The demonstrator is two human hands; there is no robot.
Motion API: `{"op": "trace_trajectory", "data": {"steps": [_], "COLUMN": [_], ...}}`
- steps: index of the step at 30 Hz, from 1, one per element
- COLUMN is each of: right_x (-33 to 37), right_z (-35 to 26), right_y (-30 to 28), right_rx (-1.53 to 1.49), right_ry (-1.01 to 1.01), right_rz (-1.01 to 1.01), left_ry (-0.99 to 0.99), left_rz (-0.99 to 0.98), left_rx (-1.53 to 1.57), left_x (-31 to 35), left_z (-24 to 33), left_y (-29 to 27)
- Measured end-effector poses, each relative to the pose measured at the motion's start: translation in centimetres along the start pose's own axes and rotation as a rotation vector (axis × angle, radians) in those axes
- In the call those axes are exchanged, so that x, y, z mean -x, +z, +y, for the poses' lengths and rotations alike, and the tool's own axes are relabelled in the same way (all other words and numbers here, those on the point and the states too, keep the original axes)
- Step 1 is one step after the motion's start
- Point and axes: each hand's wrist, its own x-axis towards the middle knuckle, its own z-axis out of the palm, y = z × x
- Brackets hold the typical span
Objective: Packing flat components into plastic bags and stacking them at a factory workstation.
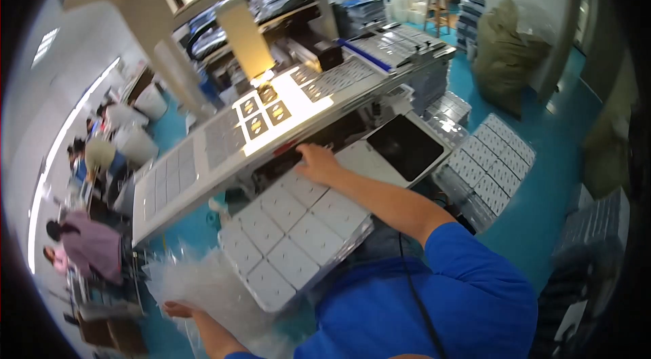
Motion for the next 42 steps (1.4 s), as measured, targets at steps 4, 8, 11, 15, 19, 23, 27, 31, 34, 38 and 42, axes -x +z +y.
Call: {"op": "trace_trajectory", "data": {"steps": [4,8,11,15,19,23,27,31,34,38,42], "right_x": [0.6,-2.7,-5.9,-6.5,-6.9,-6.9,-8.1,-9.1,-12.9,-15.6,-18.3], "right_z": [1.2,5.1,13.9,35.2,50.7,53.8,56.8,61.6,60.1,62.8,63.4], "right_y": [-1.7,-12.1,-24.1,-39.3,-41.3,-40.5,-41.1,-43.7,-44.1,-46.8,-49.3], "right_rx": [0.029,-0.249,0.075,-0.346,-0.794,-1.18,-1.293,-1.266,-1.24,-1.183,-0.812], "right_ry": [-0.07,-0.066,0.129,0.377,0.756,0.935,0.81,0.66,0.72,0.654,0.625], "right_rz": [0.119,0.126,0.613,1.33,1.169,0.724,0.431,0.321,0.339,0.457,0.543], "left_ry": [0.268,0.268,0.386,0.197,0.138,0.139,0.528,0.646,0.565,0.515,0.577], "left_rz": [-0.01,-0.088,-0.085,-0.012,-0.911,-1.549,-1.803,-1.598,-1.626,-1.655,-1.603], "left_rx": [-0.182,-0.09,0.19,1.52,0.347,0.568,0.581,0.663,0.598,0.623,0.566], "left_x": [-3.5,-9.8,-16.4,-9.7,-4.2,6.8,12.9,17.0,16.5,17.1,16.8], "left_z": [0.8,-2.7,-0.4,14.2,23.1,49.4,55.4,55.4,56.1,55.8,56.5], "left_y": [3.2,-0.4,-6.5,-15.1,-19.2,-24.9,-24.7,-24.3,-25.3,-24.7,-25.0]}}
